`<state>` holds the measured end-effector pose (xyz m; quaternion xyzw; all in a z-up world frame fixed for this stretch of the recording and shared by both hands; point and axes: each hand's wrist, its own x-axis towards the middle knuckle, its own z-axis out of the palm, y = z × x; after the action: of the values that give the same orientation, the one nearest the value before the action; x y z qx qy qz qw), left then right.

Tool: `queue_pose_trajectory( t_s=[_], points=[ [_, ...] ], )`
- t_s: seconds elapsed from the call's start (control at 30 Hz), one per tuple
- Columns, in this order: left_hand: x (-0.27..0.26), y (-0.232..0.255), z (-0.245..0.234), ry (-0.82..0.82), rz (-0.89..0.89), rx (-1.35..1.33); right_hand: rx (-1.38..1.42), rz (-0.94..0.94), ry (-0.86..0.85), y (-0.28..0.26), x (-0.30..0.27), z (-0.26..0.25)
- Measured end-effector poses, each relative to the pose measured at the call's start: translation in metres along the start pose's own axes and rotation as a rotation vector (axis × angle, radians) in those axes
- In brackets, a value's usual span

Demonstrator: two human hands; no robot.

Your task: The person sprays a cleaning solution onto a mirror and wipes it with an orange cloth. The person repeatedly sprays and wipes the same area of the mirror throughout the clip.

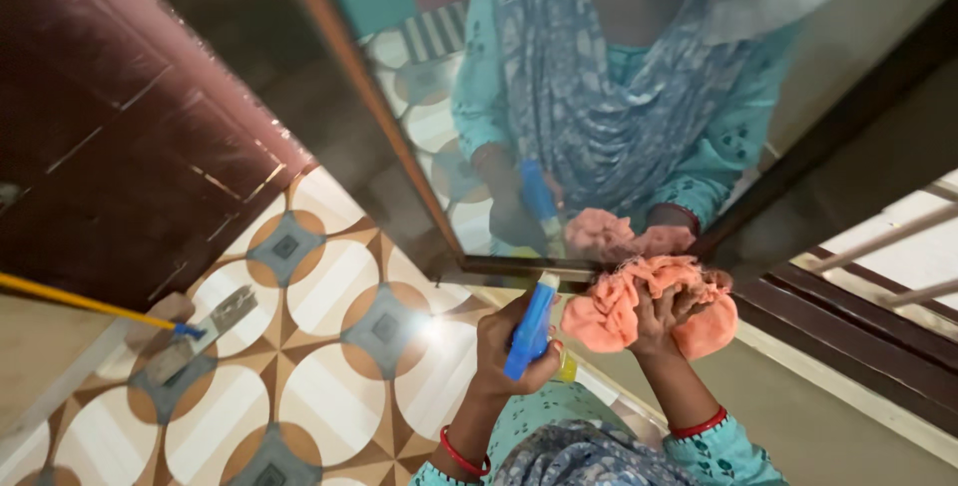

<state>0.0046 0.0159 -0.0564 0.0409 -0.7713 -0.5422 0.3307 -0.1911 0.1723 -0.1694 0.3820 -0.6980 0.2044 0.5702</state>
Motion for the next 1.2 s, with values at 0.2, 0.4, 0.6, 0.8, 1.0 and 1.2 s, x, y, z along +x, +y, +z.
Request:
queue_pose_trajectory(
  t_s=[0.2,0.4,0.6,0.8,1.0,1.2],
  points=[
    [-0.003,0.000,-0.037,0.067,0.139,0.044,-0.018,-0.032,-0.013,-0.030,-0.009,0.008],
    [-0.002,0.005,-0.085,0.048,0.099,0.045,-0.086,-0.077,-0.076,-0.066,-0.027,0.034],
    [0.002,-0.003,-0.122,0.013,0.117,-0.028,-0.082,-0.080,-0.072,-0.102,-0.008,0.046],
    [0.006,-0.017,-0.149,-0.055,0.098,-0.048,-0.070,-0.062,-0.062,-0.134,0.019,0.053],
    [0.007,-0.024,-0.171,-0.157,0.113,-0.061,-0.072,0.011,-0.057,-0.155,0.007,0.069],
    [0.004,-0.033,-0.185,-0.213,0.143,-0.137,0.061,0.203,-0.038,-0.183,0.003,0.082]
  ],
)
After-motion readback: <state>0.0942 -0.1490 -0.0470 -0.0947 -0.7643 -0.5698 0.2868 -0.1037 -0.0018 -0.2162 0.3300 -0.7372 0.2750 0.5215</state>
